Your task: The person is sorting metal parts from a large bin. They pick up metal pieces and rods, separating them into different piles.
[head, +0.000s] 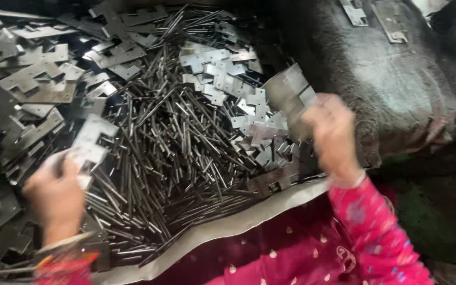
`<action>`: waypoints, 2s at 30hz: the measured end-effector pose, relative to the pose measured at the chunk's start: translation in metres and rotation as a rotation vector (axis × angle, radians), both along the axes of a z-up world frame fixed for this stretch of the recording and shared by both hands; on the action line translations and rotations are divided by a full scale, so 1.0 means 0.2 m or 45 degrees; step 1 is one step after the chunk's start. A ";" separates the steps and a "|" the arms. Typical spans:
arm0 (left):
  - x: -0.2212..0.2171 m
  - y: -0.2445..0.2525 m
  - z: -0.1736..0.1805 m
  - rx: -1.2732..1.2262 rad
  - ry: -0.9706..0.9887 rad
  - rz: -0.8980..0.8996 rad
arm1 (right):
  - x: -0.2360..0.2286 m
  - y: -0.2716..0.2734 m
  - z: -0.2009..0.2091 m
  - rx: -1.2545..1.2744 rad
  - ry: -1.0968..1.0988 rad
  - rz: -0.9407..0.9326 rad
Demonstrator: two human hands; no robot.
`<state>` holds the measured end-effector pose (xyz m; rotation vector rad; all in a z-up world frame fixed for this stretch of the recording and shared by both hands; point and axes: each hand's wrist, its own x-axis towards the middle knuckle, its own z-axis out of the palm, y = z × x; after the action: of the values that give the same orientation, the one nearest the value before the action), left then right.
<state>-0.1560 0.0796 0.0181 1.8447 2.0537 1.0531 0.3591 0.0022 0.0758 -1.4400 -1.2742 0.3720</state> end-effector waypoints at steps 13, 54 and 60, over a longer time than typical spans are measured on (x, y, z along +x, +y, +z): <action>-0.04 -0.29 0.33 -0.506 -1.978 -0.597 | 1.10 0.37 -0.01 0.026 -1.142 -0.839; 0.78 -0.54 -0.28 -0.466 0.365 -0.995 | -0.50 -0.15 -0.20 -0.177 -0.748 0.193; 0.75 -0.50 -0.27 -0.461 0.270 -1.043 | -0.49 -0.14 -0.30 -0.442 -0.942 0.316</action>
<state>-0.0065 -0.0195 -0.0360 2.3019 1.2067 0.2616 0.2613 -0.0260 0.0160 -1.7995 -2.0732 0.2315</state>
